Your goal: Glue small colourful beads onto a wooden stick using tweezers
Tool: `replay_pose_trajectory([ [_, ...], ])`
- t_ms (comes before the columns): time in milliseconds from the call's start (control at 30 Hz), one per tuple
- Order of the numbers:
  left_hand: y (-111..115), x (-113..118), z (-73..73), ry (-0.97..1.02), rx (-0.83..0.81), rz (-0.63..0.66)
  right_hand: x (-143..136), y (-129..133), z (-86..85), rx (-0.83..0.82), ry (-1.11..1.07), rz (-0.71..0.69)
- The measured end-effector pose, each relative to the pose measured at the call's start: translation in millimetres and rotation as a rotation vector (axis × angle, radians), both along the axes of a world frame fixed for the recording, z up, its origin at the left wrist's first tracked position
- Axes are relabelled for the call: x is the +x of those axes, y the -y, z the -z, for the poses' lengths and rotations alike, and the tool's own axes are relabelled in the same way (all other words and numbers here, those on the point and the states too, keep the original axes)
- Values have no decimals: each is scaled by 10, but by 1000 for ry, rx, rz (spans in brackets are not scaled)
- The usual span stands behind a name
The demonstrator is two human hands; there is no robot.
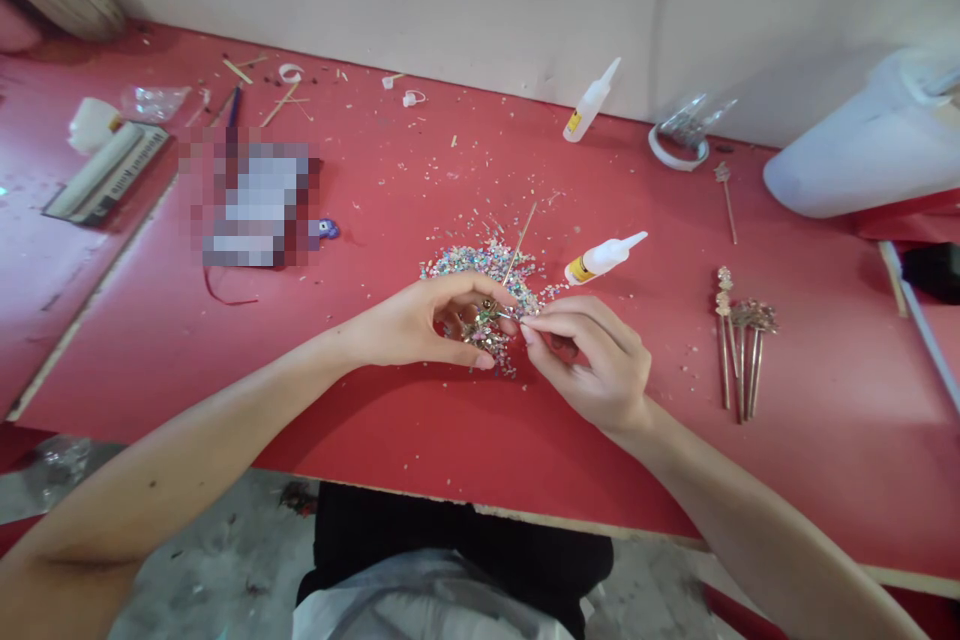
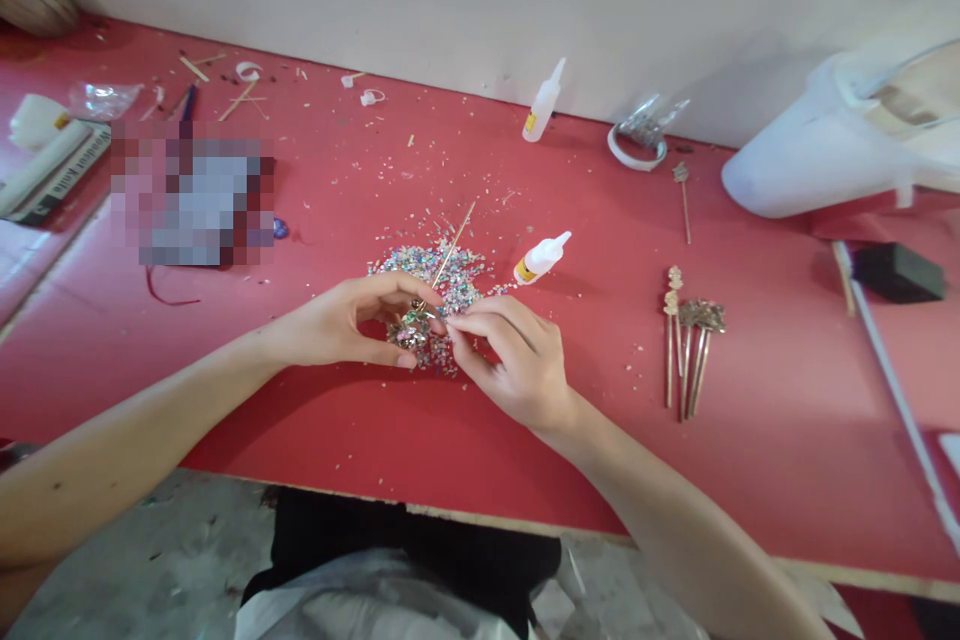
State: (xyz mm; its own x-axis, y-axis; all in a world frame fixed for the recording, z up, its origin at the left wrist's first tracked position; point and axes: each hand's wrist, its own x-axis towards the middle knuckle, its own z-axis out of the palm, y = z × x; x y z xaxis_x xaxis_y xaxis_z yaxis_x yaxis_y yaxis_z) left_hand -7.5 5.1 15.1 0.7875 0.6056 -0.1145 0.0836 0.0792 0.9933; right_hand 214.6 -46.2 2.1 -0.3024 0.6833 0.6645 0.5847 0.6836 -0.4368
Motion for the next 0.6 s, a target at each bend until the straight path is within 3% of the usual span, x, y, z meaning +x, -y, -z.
replay_pose_trajectory([
  [600, -13, 2, 3, -47, 25, -4, 16, -11, 3, 40, 60, -1],
])
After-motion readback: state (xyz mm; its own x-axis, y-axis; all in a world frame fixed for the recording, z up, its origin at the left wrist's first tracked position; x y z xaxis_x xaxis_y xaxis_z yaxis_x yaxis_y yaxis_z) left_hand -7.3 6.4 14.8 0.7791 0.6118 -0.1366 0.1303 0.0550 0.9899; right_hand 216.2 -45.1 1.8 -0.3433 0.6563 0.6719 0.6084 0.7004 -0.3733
